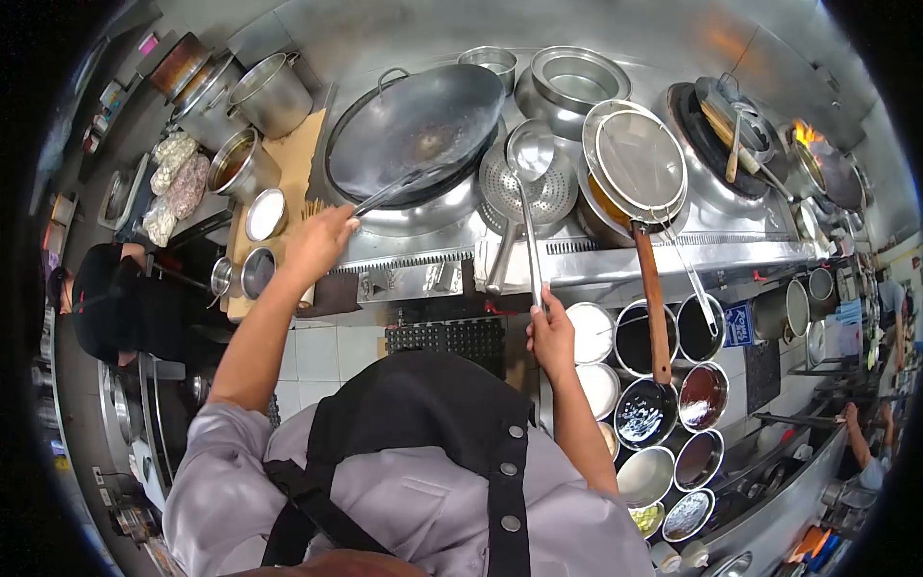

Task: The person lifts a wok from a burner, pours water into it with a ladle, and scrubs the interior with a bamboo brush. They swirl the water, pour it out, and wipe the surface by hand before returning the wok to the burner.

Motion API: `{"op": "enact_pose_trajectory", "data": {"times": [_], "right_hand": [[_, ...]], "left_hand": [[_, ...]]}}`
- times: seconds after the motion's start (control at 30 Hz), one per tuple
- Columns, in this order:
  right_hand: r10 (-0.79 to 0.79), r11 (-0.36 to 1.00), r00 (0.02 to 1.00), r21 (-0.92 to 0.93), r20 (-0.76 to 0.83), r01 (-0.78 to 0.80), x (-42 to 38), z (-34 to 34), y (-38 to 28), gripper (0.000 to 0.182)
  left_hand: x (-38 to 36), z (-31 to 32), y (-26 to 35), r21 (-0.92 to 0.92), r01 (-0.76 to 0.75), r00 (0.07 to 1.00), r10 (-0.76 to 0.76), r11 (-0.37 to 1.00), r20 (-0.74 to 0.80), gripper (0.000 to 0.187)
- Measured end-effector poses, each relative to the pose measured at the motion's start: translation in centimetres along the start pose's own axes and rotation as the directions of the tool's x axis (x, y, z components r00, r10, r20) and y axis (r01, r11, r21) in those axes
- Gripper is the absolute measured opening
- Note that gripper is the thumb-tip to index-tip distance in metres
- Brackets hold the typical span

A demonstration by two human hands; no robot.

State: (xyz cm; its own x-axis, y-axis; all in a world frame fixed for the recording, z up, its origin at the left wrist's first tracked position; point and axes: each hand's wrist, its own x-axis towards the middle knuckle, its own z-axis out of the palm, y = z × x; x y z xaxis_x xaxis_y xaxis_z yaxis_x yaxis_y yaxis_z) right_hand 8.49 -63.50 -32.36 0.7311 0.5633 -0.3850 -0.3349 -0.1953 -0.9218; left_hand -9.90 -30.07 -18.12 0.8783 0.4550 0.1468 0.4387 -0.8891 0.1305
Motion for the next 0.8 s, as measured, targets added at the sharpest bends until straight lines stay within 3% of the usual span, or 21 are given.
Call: {"op": "enact_pose_trajectory", "data": {"times": [0.07, 0.13, 0.17, 0.23, 0.3, 0.33, 0.37, 0.4, 0.43, 0.47, 0.5, 0.53, 0.6, 0.67, 0.73, 0.77, 0.8], "right_hand": [[0.027, 0.993, 0.999, -0.114, -0.030, -0.031, 0.4, 0.6, 0.2, 0.044], [0.039, 0.989, 0.998, -0.139, -0.041, -0.045, 2.2, 0.8, 2.0, 0.046], [-0.132, 0.928, 0.990, -0.359, -0.057, 0.103, 4.5, 0.6, 5.0, 0.046], [-0.304, 0.791, 0.952, -0.565, -0.031, 0.234, 4.4, 1.3, 4.0, 0.047], [0.045, 0.971, 0.998, -0.235, 0.041, -0.034, 2.5, 2.2, 1.7, 0.049], [0.036, 0.971, 0.999, -0.239, 0.038, -0.026, 1.9, 2.3, 1.7, 0.049], [0.066, 0.995, 0.996, -0.081, 0.064, -0.061, 1.3, 2.2, 1.9, 0.051], [0.094, 0.992, 0.991, 0.080, 0.098, -0.102, 0.6, 2.1, 2.1, 0.052], [0.139, 0.984, 0.983, 0.095, 0.122, -0.151, -1.2, 1.7, 1.8, 0.056], [0.143, 0.981, 0.980, 0.110, 0.135, -0.158, -1.9, 0.9, 3.7, 0.060], [0.172, 0.968, 0.977, 0.160, 0.127, -0.191, -3.5, 0.8, 5.0, 0.058], [0.204, 0.952, 0.972, 0.207, 0.118, -0.225, -5.4, 0.6, 6.5, 0.056], [0.359, 0.895, 0.929, 0.248, 0.091, -0.370, -7.5, -0.1, 12.7, 0.052], [0.394, 0.915, 0.918, 0.076, 0.046, -0.396, -11.5, -0.8, 19.1, 0.055], [0.448, 0.891, 0.894, -0.081, 0.015, -0.446, -15.3, -1.7, 26.2, 0.044], [0.428, 0.882, 0.904, -0.224, 0.008, -0.415, -17.4, -2.2, 29.5, 0.045], [0.313, 0.813, 0.948, -0.532, 0.053, -0.238, -19.7, -2.9, 33.0, 0.046]], "left_hand": [[-1.4, 2.6, -2.0, -0.088, 0.099, 0.983, -0.111, 0.991, -0.147, 0.025], [-1.3, 2.3, -2.4, -0.114, 0.185, 0.976, -0.195, 0.976, -0.094, 0.027], [-1.4, 3.3, -3.2, -0.099, 0.172, 0.981, -0.180, 0.980, -0.076, 0.027], [-1.4, 5.1, -4.4, -0.075, 0.159, 0.985, -0.163, 0.984, -0.051, 0.029], [-1.6, 6.3, -4.6, -0.099, 0.228, 0.973, -0.231, 0.969, -0.018, 0.029], [-1.5, 7.0, -4.9, -0.114, 0.296, 0.955, -0.295, 0.949, 0.021, 0.030], [-1.4, 10.3, -7.5, -0.128, 0.212, 0.970, -0.225, 0.969, -0.098, 0.031], [-1.4, 12.7, -8.7, -0.130, 0.209, 0.969, -0.223, 0.969, -0.103, 0.031], [-1.9, 12.9, -8.6, -0.351, 0.301, 0.947, -0.322, 0.887, 0.000, 0.030], [-2.7, 13.0, -8.7, -0.602, 0.459, 0.885, -0.392, 0.654, 0.250, 0.030], [-3.7, 11.6, -7.6, -0.698, 0.633, 0.761, -0.434, 0.334, 0.483, 0.030], [-3.9, 11.1, -6.4, -0.699, 0.635, 0.761, -0.428, 0.331, 0.489, 0.030], [-3.5, 10.7, -4.9, -0.855, 0.517, 0.779, -0.385, -0.051, 0.494, 0.029], [-2.4, 10.2, -3.8, -0.808, 0.545, 0.751, -0.297, -0.223, 0.589, 0.029], [-1.1, 9.8, -2.8, -0.782, 0.569, 0.730, -0.281, -0.256, 0.623, 0.030], [-0.7, 10.0, -2.6, -0.784, 0.550, 0.747, -0.251, -0.288, 0.616, 0.034], [0.1, 10.1, -2.8, -0.775, 0.561, 0.741, -0.241, -0.289, 0.626, 0.034]]}}
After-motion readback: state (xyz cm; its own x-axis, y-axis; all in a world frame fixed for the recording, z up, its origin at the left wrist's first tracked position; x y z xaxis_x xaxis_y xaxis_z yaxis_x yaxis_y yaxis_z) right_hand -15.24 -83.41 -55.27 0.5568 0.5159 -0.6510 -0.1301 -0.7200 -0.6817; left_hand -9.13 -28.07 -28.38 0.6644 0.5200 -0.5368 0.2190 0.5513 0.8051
